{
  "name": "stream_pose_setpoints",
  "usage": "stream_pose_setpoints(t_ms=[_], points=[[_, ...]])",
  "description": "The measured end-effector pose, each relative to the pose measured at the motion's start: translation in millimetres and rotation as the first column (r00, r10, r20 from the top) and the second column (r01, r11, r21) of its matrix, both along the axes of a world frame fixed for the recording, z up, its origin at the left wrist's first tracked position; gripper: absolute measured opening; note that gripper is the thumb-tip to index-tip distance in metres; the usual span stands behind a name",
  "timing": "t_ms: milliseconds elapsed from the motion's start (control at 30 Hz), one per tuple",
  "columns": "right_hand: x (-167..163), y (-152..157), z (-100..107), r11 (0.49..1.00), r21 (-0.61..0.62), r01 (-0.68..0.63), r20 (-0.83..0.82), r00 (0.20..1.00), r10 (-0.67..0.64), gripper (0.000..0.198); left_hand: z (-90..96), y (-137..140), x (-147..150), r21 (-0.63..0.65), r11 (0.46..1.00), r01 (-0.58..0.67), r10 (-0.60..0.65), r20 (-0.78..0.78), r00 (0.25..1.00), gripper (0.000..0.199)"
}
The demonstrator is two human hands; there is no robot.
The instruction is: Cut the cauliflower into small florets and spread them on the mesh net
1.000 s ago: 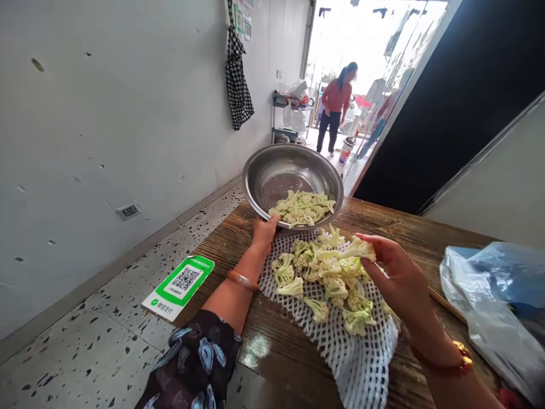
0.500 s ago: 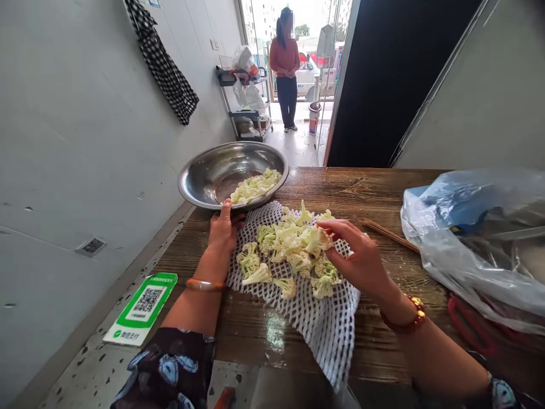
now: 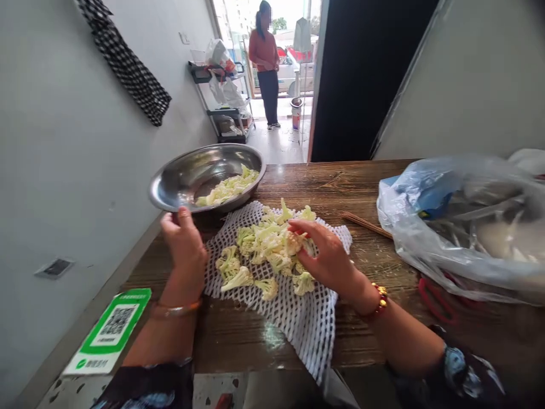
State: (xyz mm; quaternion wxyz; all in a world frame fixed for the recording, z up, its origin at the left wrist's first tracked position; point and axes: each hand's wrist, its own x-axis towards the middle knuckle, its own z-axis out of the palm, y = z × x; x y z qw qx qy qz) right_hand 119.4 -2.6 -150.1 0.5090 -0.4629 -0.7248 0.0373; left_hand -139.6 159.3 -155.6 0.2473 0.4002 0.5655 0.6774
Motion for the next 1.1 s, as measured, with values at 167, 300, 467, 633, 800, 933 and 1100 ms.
stream_pose_setpoints(t_ms=[167,300,467,633,800,933,1100], points=[[-5.3,1.5,4.4,0.998,-0.049,-0.028,-0.164,0.986,0.019,0.055,19.0,-42.7,26.4,0.221,0.965,0.139,-0.068,-0.304,0.95,0.042],[-9.3,-1.6,6.8,0.997,-0.071,-0.029,-0.238,0.971,0.011,0.052,27.1,-82.2,55.4,0.02,0.78,0.625,-0.593,-0.293,0.75,0.037],[-13.8,-9.5,7.0,0.999,-0.043,-0.01,-0.188,0.982,0.001,0.051,28.4,-96.8,63.3,-0.185,0.312,0.932,-0.948,-0.125,0.292,0.033],[-22.8,-14.7,7.7,0.999,-0.039,0.021,-0.085,0.996,-0.024,0.046,21.8,-97.4,56.6,-0.164,0.186,0.969,-0.982,-0.014,0.187,0.032],[2.3,-32.0,-2.4,0.977,-0.116,0.181,0.026,0.983,-0.18,0.04,13.1,-89.8,55.4,0.002,0.194,0.981,-0.958,0.214,0.189,0.036],[77.5,-85.6,-34.0,0.857,-0.245,0.454,0.185,0.889,-0.418,0.044,12.4,-77.1,49.9,0.147,0.39,0.909,-0.875,0.368,0.316,0.041],[175.5,-165.6,-84.8,0.749,-0.185,0.637,0.497,0.718,-0.488,0.049,15.2,-64.9,41.4,0.243,0.479,0.844,-0.834,0.425,0.351,0.043]])
